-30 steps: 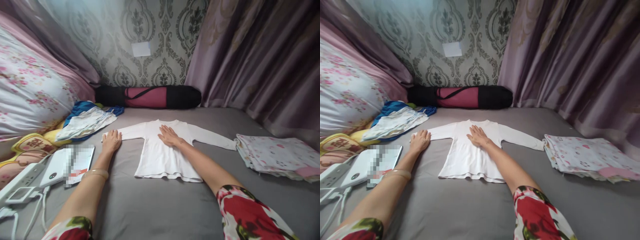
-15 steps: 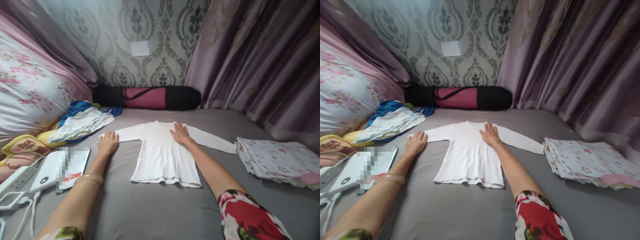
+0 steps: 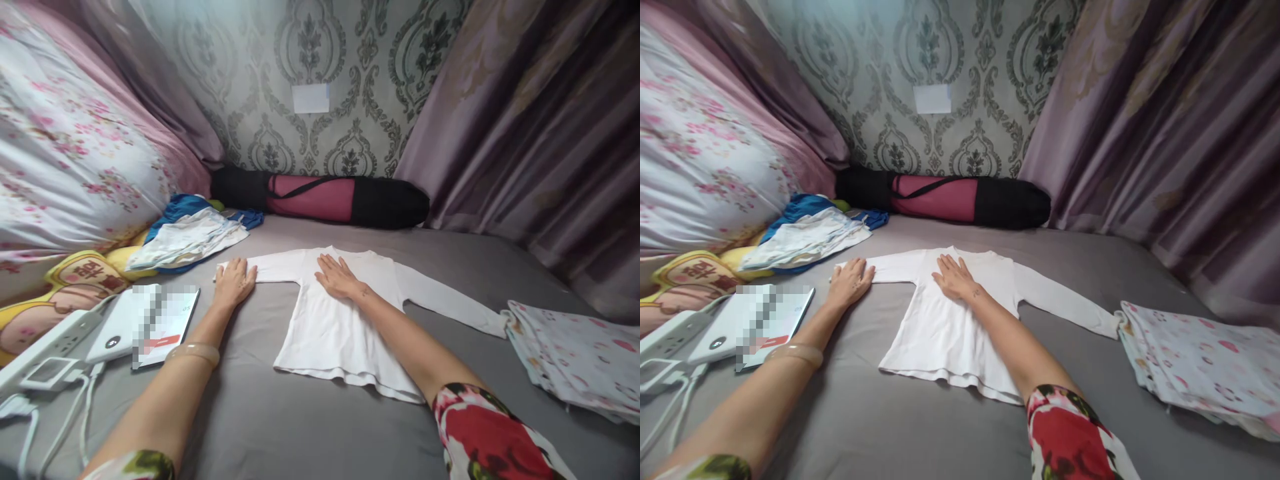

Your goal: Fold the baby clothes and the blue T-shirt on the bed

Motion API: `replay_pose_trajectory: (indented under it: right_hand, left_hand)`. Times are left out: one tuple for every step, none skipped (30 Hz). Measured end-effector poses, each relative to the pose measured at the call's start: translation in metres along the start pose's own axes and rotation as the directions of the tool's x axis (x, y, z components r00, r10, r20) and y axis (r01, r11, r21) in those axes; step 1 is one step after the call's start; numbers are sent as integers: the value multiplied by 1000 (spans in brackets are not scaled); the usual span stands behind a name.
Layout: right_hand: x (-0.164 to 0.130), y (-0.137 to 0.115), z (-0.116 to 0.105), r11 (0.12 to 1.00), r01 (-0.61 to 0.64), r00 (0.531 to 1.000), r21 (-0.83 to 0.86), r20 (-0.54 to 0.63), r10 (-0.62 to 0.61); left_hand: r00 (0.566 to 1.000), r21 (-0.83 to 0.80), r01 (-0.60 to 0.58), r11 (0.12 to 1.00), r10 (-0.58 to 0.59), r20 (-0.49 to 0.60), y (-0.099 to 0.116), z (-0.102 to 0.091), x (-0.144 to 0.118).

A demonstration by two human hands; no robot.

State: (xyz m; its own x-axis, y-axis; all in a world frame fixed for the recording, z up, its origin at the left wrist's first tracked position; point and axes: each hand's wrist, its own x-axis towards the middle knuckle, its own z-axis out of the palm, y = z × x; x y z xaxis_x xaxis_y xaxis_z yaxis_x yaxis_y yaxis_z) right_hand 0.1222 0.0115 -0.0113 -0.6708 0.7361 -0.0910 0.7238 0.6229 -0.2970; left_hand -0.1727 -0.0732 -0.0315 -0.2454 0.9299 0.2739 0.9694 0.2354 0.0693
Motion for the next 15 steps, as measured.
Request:
replay_pose_trajectory:
  right_hand:
    - [7,3,-1,1000,-21,1000,-9,-11,21]
    - [14,7,-3,999,-44,999,-19,-23,44]
    - [20,11,-4,998,-64,998,-29,-31,63]
    - [25,16,-5,996,-77,996,-36,-39,76]
    - [29,19,-6,996,-82,996,-41,-47,80]
    - [31,22,-6,996,-78,996,-42,-56,75]
    - [32,24,-6,997,-68,996,-41,-65,65]
    - [31,25,-6,998,-58,996,-37,-71,55]
    - [29,24,-6,998,-49,996,-32,-72,46]
    - [25,23,-6,999,-40,997,-25,-69,38]
    - [20,22,-6,999,-33,998,-16,-61,32]
    - [13,20,-6,1000,-29,998,-5,-51,28]
    - [4,18,-6,1000,-27,999,5,-37,27]
    - [-7,16,-6,1000,-26,999,13,-20,27]
    - [-19,14,-6,999,-27,1000,18,-1,27]
  left_hand:
    - [1000,-3,-1,1000,1,0,0,1,0]
    - [1000,-7,2,1000,-2,-2,-1,1,0]
    - [1000,-14,6,1000,-6,-4,-1,1,1]
    - [1000,-23,12,1000,-12,-5,0,1,1]
    - [1000,-35,19,999,-19,-7,0,0,1]
    - [1000,-46,27,999,-28,-10,0,0,0]
    - [999,-56,34,998,-35,-13,1,-1,0]
    - [999,-62,39,997,-40,-16,1,-2,0]
    - [999,-66,42,997,-43,-19,2,-3,0]
    - [999,-68,44,997,-46,-23,2,-4,0]
    - [998,-69,48,997,-50,-30,2,-4,0]
    - [998,-68,51,996,-54,-41,2,-4,0]
    - [997,-67,52,996,-56,-54,1,-4,0]
    - [996,-65,52,997,-56,-70,1,-3,0]
    - [995,-64,49,997,-55,-86,1,-3,0]
